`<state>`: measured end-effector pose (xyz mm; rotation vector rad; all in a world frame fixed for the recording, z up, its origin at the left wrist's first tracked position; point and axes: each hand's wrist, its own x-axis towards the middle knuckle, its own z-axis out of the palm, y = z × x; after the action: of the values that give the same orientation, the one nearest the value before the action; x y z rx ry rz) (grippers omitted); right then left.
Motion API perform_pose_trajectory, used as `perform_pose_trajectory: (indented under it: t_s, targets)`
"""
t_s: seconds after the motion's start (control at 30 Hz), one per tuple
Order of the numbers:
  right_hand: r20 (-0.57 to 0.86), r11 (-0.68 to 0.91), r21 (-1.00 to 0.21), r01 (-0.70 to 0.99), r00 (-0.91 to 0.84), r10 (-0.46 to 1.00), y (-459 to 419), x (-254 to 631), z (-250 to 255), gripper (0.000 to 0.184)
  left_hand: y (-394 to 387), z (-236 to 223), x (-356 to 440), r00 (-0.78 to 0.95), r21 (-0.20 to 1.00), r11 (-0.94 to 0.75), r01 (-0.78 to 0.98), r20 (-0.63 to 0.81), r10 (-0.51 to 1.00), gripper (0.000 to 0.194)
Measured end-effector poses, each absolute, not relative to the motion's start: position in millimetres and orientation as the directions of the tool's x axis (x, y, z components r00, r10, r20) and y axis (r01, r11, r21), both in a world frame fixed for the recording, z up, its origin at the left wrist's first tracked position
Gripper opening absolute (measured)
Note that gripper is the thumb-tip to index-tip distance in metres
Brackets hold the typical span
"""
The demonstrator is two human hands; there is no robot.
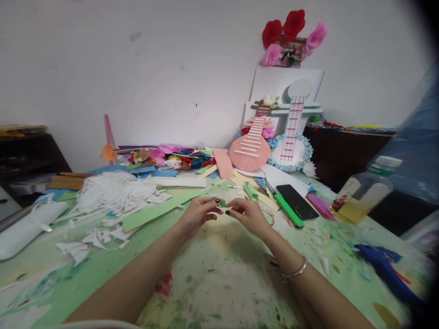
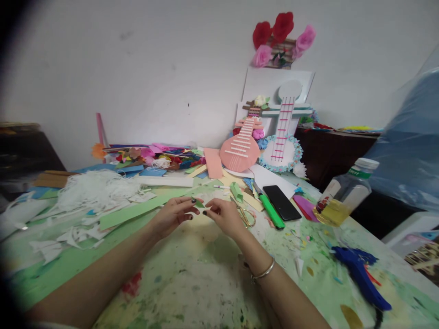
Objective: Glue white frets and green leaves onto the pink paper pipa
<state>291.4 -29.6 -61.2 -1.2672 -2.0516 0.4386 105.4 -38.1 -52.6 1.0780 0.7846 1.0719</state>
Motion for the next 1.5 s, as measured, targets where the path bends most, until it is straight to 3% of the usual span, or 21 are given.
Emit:
perform_pose_trajectory:
  t_s: [0.1,0.2,0.3,0.4,0.53,0.73,0.97,1.1,1.27,1.4,1.5]
  targets:
    - [0.277,0.266,-0.425,0.865,-0.156,0.948,-17.4,314.8,-61.1,0.006,-36.0,-53.5,104.8,0.255,0.933,0.127,-0.338,-0.039,0.966,0.015]
    - [0.218,0.088,-0.342,0.936,-0.012,0.976,-6.2,336.5,-67.3,0.004,-33.2,-55.4,103.0,0.213,0.893,0.165,-0.418,-0.080,0.974,0.009]
    - [0.158,0.007,-0.292,0.956,0.041,0.987,1.4,348.6,-72.9,0.005,-30.4,-57.7,101.9,0.249,0.841,0.219,-0.495,-0.104,0.963,0.012]
    - [0.103,-0.015,-0.282,0.959,0.046,0.994,5.8,354.0,-73.1,0.009,-29.8,-58.4,102.7,0.261,0.828,0.210,-0.521,-0.079,0.962,0.017]
    - [0.057,-0.056,-0.304,0.951,0.076,0.995,7.6,359.4,-70.1,0.021,-32.6,-56.5,104.9,0.272,0.852,0.174,-0.494,-0.038,0.961,0.010]
    - [0.047,-0.042,-0.438,0.898,0.069,0.996,6.7,366.5,-69.1,0.038,-32.7,-56.5,103.1,0.288,0.893,0.163,-0.420,-0.039,0.957,0.016]
    - [0.028,0.079,-0.729,0.680,-0.086,0.996,-10.0,362.3,-47.5,0.037,-30.3,-53.6,97.6,0.224,0.855,0.089,-0.512,0.033,0.974,0.003]
    - [0.172,0.204,-0.932,0.299,-0.129,0.977,-24.5,328.3,-41.3,0.036,-34.4,-52.3,101.6,0.224,0.887,0.080,-0.455,0.027,0.974,0.004]
    - [0.175,0.181,-0.983,0.027,-0.149,0.973,-40.4,277.5,-56.0,0.035,-38.4,-60.4,113.1,0.273,0.956,0.037,-0.291,0.046,0.961,0.003]
    - [0.243,0.237,-0.969,-0.067,-0.094,0.965,-44.2,265.4,-63.4,0.034,-41.0,-63.7,117.0,0.245,0.991,-0.043,-0.129,0.074,0.967,0.002]
    - [0.195,0.190,-0.972,-0.142,-0.024,0.980,-43.6,269.8,-59.9,0.034,-42.5,-61.7,114.9,0.299,0.993,-0.099,-0.067,0.114,0.947,0.005]
